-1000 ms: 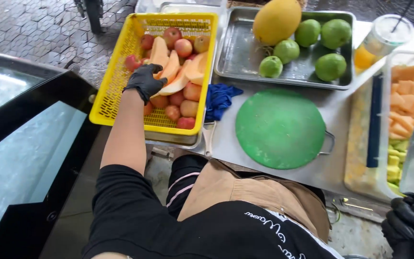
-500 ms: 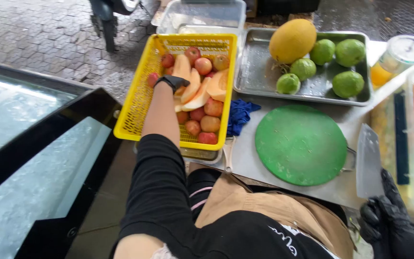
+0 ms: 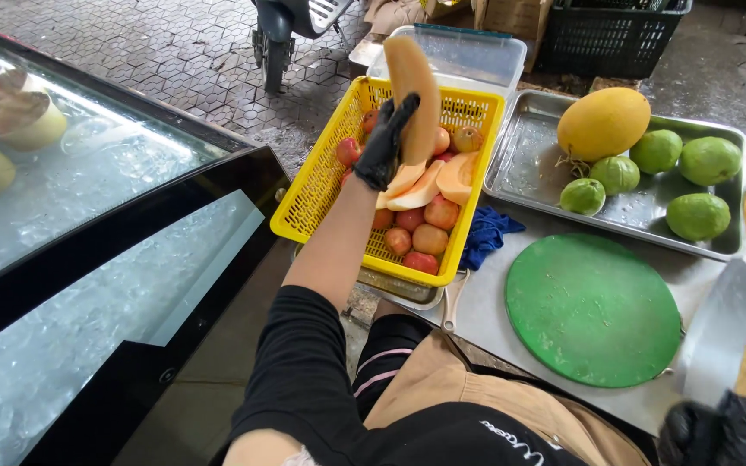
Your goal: Cut slices of cantaloupe into bite-sized pieces on a cutting board.
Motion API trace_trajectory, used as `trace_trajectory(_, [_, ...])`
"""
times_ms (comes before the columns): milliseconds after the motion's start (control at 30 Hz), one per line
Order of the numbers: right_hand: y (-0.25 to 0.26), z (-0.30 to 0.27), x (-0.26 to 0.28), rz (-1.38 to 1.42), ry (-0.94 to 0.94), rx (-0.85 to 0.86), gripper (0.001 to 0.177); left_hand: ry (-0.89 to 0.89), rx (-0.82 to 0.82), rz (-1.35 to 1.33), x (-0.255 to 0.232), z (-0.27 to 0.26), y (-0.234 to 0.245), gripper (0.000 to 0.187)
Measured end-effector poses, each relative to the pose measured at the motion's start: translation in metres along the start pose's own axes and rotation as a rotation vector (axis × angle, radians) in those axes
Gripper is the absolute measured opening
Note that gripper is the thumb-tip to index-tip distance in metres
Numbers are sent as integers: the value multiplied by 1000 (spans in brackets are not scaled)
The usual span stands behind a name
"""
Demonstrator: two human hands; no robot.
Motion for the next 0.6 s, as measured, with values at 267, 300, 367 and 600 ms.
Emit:
trace_trajectory(267, [-165, 26, -4, 15, 65, -131, 62, 216, 503, -653, -7, -78, -189, 43])
trace_trajectory(300, [-160, 31, -14, -147, 101, -43, 59, 195, 404, -616, 0, -84, -201, 42])
trace_trajectory(367, [-175, 26, -13, -313, 136, 16, 59, 196, 325, -585, 17, -96, -227, 42])
trace_trajectory(600, [-237, 8, 21, -226, 477, 299, 64, 149, 159, -495, 86, -104, -260, 39])
Point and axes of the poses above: each hand's wrist, its own z-axis towards the middle knuckle, its own y-axis out of the back of the hand, x = y × z, the point moved 7 cm from there along z, towards the middle knuckle, and after that the axes turned 10 degrees about y, right-handed, at the moved point
